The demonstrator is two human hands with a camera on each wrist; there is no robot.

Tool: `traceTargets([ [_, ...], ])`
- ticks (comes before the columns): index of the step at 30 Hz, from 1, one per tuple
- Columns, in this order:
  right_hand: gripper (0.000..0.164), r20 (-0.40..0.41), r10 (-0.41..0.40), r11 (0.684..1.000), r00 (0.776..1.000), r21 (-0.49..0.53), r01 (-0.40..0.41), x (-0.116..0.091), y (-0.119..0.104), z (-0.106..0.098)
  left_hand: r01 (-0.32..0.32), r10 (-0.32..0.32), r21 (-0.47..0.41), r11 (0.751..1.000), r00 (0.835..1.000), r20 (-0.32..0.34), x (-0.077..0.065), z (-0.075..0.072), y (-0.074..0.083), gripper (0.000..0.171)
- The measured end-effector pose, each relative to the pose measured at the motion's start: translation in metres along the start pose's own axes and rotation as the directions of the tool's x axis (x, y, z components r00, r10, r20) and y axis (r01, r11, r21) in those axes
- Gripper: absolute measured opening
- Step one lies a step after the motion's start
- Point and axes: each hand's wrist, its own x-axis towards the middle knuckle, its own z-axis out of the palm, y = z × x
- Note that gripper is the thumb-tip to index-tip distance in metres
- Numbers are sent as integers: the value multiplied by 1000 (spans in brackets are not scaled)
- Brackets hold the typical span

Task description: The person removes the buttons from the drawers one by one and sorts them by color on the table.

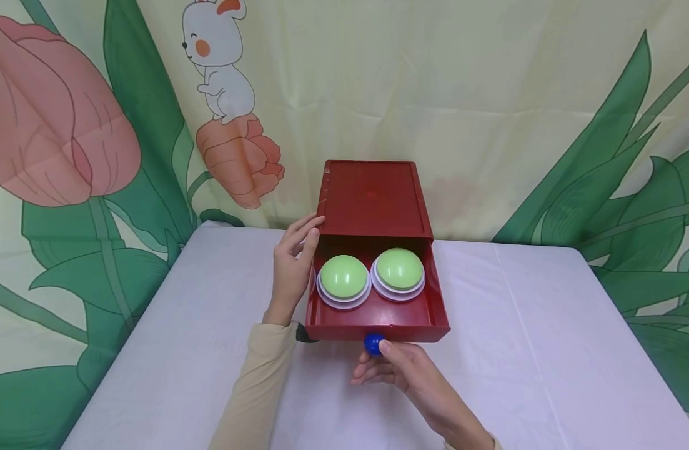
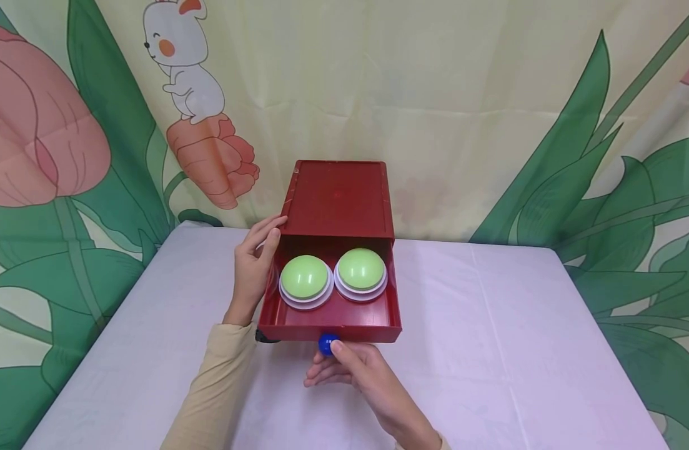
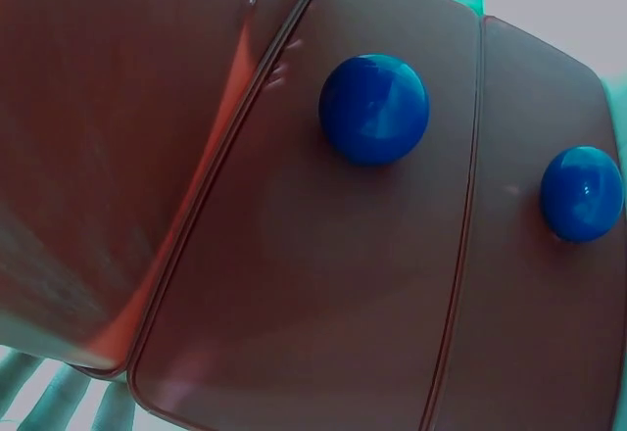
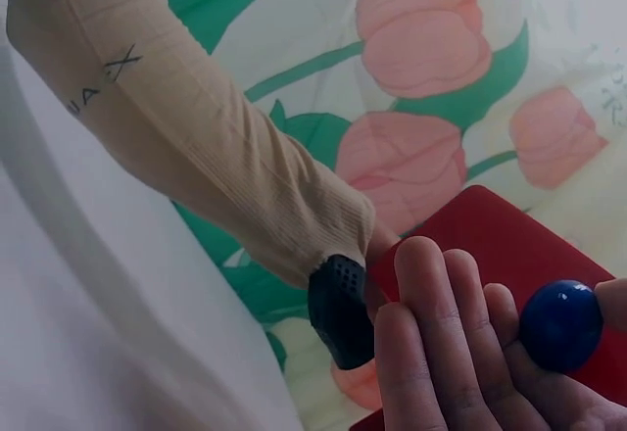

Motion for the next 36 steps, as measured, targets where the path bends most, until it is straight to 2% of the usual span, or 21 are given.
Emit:
traceTargets([
  [6, 44, 12, -10, 1000, 1000, 0, 10, -1, 1, 1, -3, 3, -8, 1000, 1000, -5, 1, 0, -1, 31],
  [13, 47, -12, 24, 1000, 1000, -4, -24, -2, 1, 2, -8, 8, -10, 1000, 1000, -9, 1, 1, -1, 30],
  [22, 53, -18, 0, 1000, 1000, -4, 0, -5, 1, -2, -2, 2, -7, 1000, 1000, -7, 1, 0, -2, 31],
  [36, 56, -41, -14, 995, 999, -100, 10, -21, -7, -18, -2, 2, -4, 1000, 1000, -2, 0, 0, -3, 32],
])
